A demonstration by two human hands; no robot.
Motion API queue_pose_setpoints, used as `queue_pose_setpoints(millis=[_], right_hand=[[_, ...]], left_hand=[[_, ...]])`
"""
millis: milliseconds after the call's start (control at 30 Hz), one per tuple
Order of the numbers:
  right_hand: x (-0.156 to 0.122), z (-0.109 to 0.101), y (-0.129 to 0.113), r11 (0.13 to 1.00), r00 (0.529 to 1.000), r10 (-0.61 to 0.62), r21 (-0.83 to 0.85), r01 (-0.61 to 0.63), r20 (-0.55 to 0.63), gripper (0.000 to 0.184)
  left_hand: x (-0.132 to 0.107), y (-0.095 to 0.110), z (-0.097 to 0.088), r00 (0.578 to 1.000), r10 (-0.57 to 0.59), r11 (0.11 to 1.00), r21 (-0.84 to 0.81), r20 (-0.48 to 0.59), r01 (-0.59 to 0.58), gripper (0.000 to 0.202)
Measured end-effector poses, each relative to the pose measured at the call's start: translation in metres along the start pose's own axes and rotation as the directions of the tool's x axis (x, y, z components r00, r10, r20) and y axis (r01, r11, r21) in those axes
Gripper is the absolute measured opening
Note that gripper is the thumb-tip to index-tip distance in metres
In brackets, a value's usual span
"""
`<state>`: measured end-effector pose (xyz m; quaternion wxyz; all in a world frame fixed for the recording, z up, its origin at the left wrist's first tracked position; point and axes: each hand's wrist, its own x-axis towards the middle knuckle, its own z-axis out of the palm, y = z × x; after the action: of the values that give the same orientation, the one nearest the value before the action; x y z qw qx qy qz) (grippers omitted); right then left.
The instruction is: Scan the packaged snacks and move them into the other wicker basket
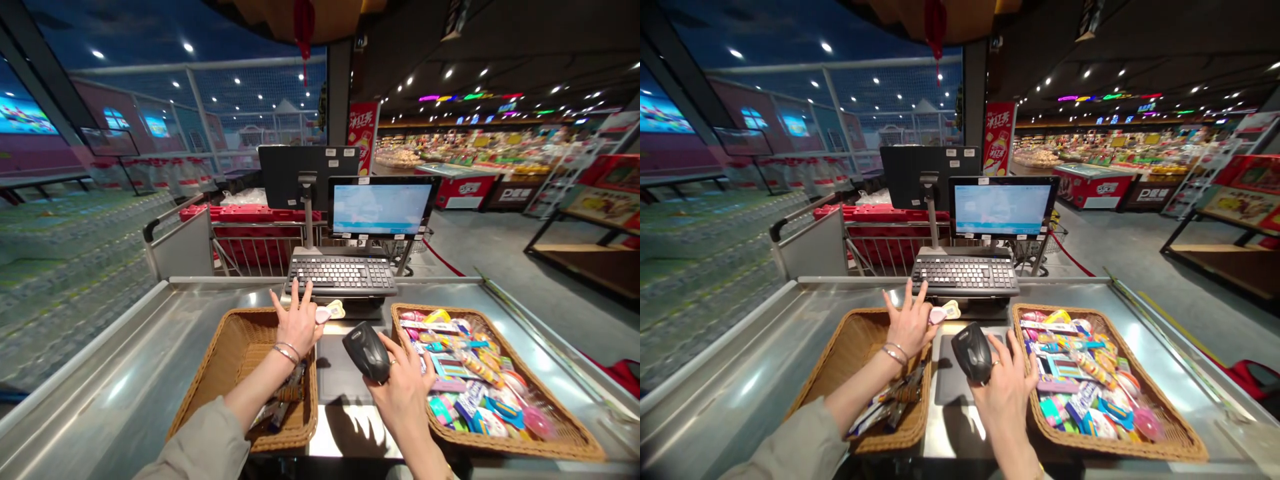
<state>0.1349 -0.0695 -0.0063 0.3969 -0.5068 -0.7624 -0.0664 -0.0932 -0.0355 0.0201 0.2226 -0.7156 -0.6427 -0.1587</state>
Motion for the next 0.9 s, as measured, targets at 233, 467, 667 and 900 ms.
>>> queue_pose_setpoints(millis=[233, 467, 667, 900], right_hand=[[0.0029, -0.0069, -0.0037, 0.999, 0.998, 0.041, 0.004, -0.041, 0.045, 0.031], [0.0009, 0.0008, 0.0052, 1.000, 0.999, -0.018, 0.009, 0.019, -0.032, 0.032], [0.0017, -0.0020, 0.0031, 0.999, 1.000, 0.018, 0.028, -0.018, -0.010, 0.031], [0.0022, -0.0038, 0.0020, 1.000, 1.000, -0.001, -0.003, 0.001, 0.007, 0.028]], left_hand=[[0.0031, 0.0037, -0.0006, 1.000, 0.006, 0.999, 0.040, -0.011, -0.006, 0.025], [0.0050, 0.0067, -0.0035, 1.000, -0.013, 0.999, 0.047, -0.009, 0.014, 0.023], [0.0056, 0.0067, -0.0017, 1.000, -0.012, 0.999, 0.031, -0.011, 0.013, 0.022], [0.0070, 0.0070, -0.0001, 1.000, -0.008, 1.000, 0.023, -0.018, 0.009, 0.023]])
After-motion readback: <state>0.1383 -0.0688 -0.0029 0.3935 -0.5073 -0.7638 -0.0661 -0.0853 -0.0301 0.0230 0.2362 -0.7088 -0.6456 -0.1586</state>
